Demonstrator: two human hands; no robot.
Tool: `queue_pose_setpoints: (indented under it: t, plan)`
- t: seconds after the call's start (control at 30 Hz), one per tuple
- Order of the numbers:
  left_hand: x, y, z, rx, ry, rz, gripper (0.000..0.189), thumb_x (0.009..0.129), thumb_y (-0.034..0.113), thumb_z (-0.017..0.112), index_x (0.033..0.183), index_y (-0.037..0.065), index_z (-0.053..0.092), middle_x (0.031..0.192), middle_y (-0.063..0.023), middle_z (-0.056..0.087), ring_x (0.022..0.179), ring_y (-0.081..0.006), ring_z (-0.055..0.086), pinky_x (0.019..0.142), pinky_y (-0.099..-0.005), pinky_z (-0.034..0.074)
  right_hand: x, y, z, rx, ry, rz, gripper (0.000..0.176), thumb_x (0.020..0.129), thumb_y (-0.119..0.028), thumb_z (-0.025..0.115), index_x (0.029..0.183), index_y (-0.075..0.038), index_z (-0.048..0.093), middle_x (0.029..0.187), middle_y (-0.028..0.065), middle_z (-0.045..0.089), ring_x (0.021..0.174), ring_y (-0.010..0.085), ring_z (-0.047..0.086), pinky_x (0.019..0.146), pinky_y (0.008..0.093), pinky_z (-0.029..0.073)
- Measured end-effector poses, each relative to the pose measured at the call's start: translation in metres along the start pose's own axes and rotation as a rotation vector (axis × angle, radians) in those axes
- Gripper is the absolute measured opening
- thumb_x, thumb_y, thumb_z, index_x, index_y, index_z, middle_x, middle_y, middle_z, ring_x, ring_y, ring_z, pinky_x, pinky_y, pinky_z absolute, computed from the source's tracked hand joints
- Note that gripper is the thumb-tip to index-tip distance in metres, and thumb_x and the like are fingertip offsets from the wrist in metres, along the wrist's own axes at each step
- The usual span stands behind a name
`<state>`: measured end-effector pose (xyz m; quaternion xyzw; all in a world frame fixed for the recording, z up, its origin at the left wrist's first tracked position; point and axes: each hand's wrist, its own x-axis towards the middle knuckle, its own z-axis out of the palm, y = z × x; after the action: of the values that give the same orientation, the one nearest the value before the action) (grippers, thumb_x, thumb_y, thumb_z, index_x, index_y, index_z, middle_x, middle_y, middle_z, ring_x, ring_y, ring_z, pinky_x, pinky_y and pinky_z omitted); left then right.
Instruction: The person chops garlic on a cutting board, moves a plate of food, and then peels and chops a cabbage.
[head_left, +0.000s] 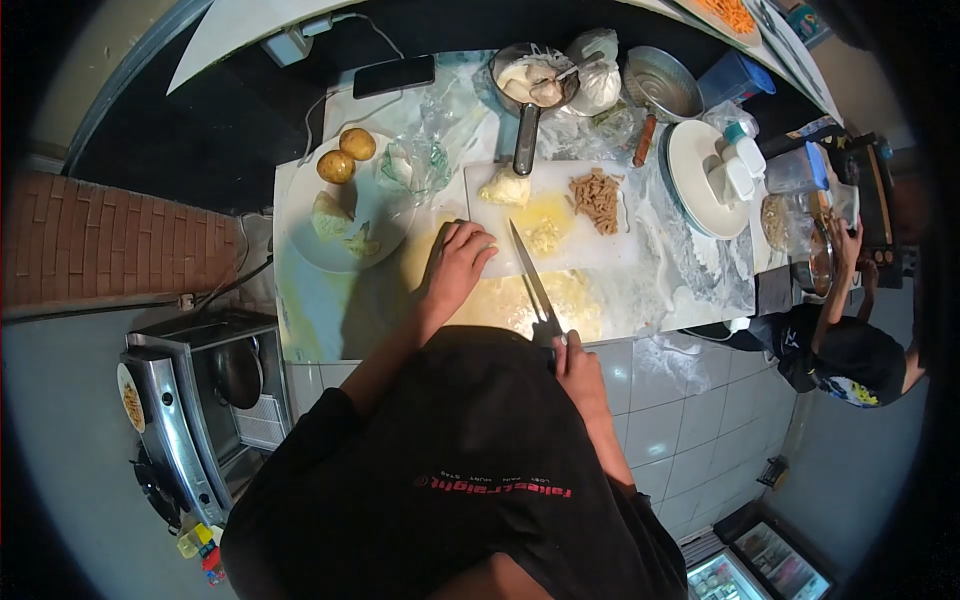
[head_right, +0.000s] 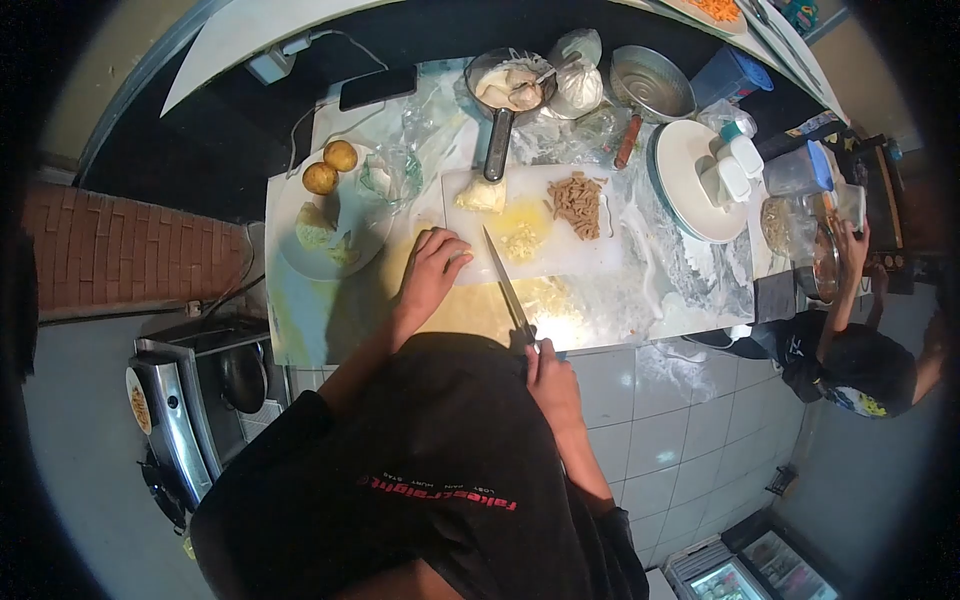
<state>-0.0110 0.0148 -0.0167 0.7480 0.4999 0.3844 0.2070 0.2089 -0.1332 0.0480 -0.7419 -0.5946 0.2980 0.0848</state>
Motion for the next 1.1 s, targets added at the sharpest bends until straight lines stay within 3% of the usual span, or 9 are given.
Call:
queue_pose_setpoints:
  t: [0.23, 0.6, 0.67, 1.1]
  plan:
    - [0.002, 0.0, 0.012, -0.001, 0.077, 0.116, 0.01, 0.083, 0.004, 0.071, 0.091, 0.001, 0.066, 0.096, -0.0101, 0.065, 0.09, -0.0302, 0.06, 0.079, -0.0396, 0.05, 0.002, -0.008, 0.003, 0.085, -0.026, 0.009, 0.027, 0.103, -0.03, 0.051, 0.099, -0.002, 0.05, 0.069, 0.0315, 0.061, 0.07, 0.0548, 0.059, 0.058, 0.0616, 0.045]
    - [-0.004, -0.004, 0.022, -0.16, 0.099, 0.053, 0.007, 0.086, 0.001, 0.067, 0.093, -0.001, 0.066, 0.093, -0.0118, 0.066, 0.087, -0.0307, 0.062, 0.077, -0.0382, 0.051, -0.001, -0.002, 0.014, 0.125, -0.03, 0.003, 0.027, 0.102, -0.029, 0.052, 0.098, -0.002, 0.05, 0.068, 0.0309, 0.06, 0.07, 0.0543, 0.059, 0.056, 0.0606, 0.045]
    - [-0.004, -0.004, 0.022, -0.151, 0.088, 0.06, 0.007, 0.086, 0.001, 0.067, 0.093, 0.0, 0.066, 0.093, -0.0116, 0.066, 0.087, -0.0304, 0.062, 0.077, -0.0379, 0.051, 0.0, -0.004, 0.015, 0.137, -0.014, 0.011, 0.026, 0.103, -0.025, 0.052, 0.094, -0.001, 0.049, 0.065, 0.0306, 0.057, 0.07, 0.0527, 0.057, 0.056, 0.0552, 0.041]
    - [-0.009, 0.0, 0.022, -0.147, 0.141, 0.069, 0.01, 0.083, -0.002, 0.07, 0.092, -0.001, 0.067, 0.095, -0.0098, 0.066, 0.089, -0.0291, 0.062, 0.079, -0.0379, 0.051, 0.002, -0.017, 0.006, 0.119, -0.051, 0.045, 0.024, 0.103, -0.025, 0.051, 0.099, -0.001, 0.051, 0.068, 0.0322, 0.059, 0.073, 0.0535, 0.058, 0.059, 0.0586, 0.042]
